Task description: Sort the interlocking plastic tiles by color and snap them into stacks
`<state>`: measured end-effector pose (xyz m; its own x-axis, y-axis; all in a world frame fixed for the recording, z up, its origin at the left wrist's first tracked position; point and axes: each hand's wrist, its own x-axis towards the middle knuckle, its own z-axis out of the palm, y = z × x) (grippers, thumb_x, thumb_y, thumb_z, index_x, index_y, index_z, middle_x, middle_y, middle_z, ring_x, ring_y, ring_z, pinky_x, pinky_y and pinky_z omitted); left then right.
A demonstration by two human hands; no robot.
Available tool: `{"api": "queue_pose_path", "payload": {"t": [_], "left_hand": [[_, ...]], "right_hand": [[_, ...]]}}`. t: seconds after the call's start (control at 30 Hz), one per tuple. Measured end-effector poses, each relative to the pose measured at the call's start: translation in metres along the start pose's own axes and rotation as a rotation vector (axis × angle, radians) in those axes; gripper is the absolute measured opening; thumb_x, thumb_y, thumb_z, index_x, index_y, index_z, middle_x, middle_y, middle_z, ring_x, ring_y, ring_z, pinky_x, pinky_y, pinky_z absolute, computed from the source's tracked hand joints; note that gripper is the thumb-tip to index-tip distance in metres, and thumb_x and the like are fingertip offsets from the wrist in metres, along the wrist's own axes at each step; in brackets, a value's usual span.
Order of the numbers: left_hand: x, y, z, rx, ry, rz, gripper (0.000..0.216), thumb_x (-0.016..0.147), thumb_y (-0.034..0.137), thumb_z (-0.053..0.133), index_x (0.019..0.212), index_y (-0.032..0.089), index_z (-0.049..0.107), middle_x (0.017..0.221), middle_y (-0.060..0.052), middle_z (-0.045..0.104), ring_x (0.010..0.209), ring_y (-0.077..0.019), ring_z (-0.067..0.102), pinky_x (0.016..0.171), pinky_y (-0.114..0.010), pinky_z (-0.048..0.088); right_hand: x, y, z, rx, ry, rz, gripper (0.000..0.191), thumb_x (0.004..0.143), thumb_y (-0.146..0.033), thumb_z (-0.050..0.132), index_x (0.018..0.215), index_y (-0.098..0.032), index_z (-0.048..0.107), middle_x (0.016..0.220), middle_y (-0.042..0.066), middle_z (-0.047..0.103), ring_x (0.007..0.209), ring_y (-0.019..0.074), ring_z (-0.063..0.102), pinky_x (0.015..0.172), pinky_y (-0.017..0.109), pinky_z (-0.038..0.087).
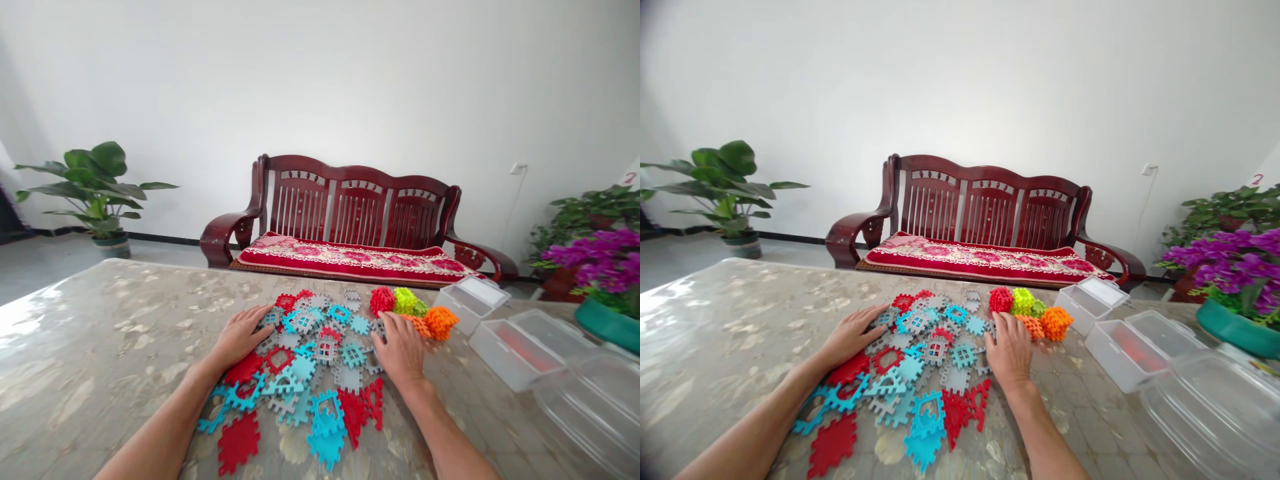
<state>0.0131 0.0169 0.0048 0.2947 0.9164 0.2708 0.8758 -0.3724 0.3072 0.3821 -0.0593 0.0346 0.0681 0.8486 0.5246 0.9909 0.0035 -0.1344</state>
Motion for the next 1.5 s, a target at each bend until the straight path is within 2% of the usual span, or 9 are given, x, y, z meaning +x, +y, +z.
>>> {"api": "queue_pose_path", "payload": {"t": [0.13,0.3,0.4,0.5,0.7,0.83,1.0,1.37,1.5], "left_hand": [[-0.001,0.006,-0.004,0.006,-0.009,-0.018,0.059,0.091,0.055,0.041,0.142,0.027,0.049,0.145,-0.005,0.055,0.133,-0.0248,0.050,0.114,-0.041,0.034],[-0.002,0.009,-0.006,-0.006,-0.020,-0.023,0.058,0.091,0.052,0.042,0.143,0.027,0.047,0.146,-0.005,0.054,0.134,-0.0246,0.049,0.114,-0.042,0.035],[-0.002,0.007,-0.004,-0.017,-0.007,-0.014,0.058,0.091,0.053,0.042,0.144,0.028,0.046,0.146,-0.005,0.054,0.135,-0.0240,0.047,0.114,-0.042,0.034],[-0.002,0.005,-0.003,-0.022,-0.007,-0.008,0.058,0.091,0.053,0.042,0.143,0.028,0.047,0.145,-0.005,0.054,0.135,-0.0238,0.048,0.114,-0.042,0.034],[-0.002,0.006,-0.003,-0.028,0.009,-0.007,0.057,0.091,0.053,0.044,0.142,0.028,0.048,0.145,-0.005,0.055,0.135,-0.0240,0.048,0.114,-0.042,0.033],[-0.002,0.007,-0.003,-0.021,0.015,-0.014,0.058,0.091,0.053,0.044,0.143,0.028,0.047,0.145,-0.005,0.055,0.134,-0.0244,0.049,0.114,-0.042,0.034],[-0.001,0.008,-0.004,-0.011,0.011,-0.024,0.057,0.091,0.053,0.044,0.141,0.028,0.049,0.143,-0.005,0.057,0.132,-0.0257,0.051,0.112,-0.043,0.036],[-0.001,0.005,-0.001,-0.007,0.026,-0.011,0.058,0.090,0.055,0.042,0.140,0.027,0.050,0.142,-0.004,0.057,0.131,-0.0253,0.052,0.112,-0.041,0.037],[-0.001,0.005,-0.002,-0.015,0.027,-0.006,0.058,0.090,0.055,0.042,0.141,0.027,0.050,0.143,-0.005,0.057,0.130,-0.0253,0.053,0.111,-0.041,0.038]], "right_hand": [[-0.005,-0.027,-0.001,0.254,-0.119,-0.113,0.026,0.089,-0.026,0.056,0.111,-0.022,0.069,0.113,0.006,0.070,0.107,0.0221,0.059,0.097,0.035,0.042],[-0.013,-0.065,-0.008,0.423,-0.202,-0.273,0.043,0.084,-0.029,0.065,0.127,-0.025,0.063,0.130,0.005,0.064,0.119,0.0226,0.054,0.105,0.038,0.039],[-0.014,-0.079,-0.011,0.421,-0.250,-0.363,0.046,0.079,-0.026,0.070,0.125,-0.029,0.064,0.132,0.003,0.063,0.122,0.0230,0.052,0.105,0.039,0.038],[-0.012,-0.081,-0.008,0.389,-0.276,-0.359,0.038,0.080,-0.021,0.068,0.117,-0.029,0.068,0.128,0.001,0.065,0.119,0.0221,0.054,0.104,0.039,0.040],[-0.012,-0.075,-0.010,0.357,-0.173,-0.299,0.029,0.079,-0.013,0.064,0.104,-0.027,0.071,0.115,0.004,0.068,0.110,0.0221,0.057,0.096,0.037,0.042],[-0.019,-0.080,-0.021,0.346,-0.291,-0.401,0.013,0.078,-0.018,0.069,0.085,-0.028,0.073,0.095,-0.001,0.068,0.096,0.0199,0.056,0.088,0.035,0.042],[-0.022,-0.085,-0.023,0.372,-0.379,-0.494,0.011,0.079,-0.027,0.074,0.089,-0.032,0.074,0.098,-0.002,0.066,0.098,0.0194,0.053,0.087,0.034,0.040],[-0.024,-0.084,-0.008,0.245,-0.232,-0.780,0.007,0.091,-0.031,0.065,0.088,-0.024,0.068,0.095,0.000,0.069,0.099,0.0189,0.053,0.090,0.035,0.037],[-0.025,-0.088,-0.005,0.263,-0.149,-0.756,0.006,0.093,-0.026,0.061,0.089,-0.021,0.063,0.095,0.002,0.067,0.096,0.0193,0.053,0.088,0.034,0.038]]}}
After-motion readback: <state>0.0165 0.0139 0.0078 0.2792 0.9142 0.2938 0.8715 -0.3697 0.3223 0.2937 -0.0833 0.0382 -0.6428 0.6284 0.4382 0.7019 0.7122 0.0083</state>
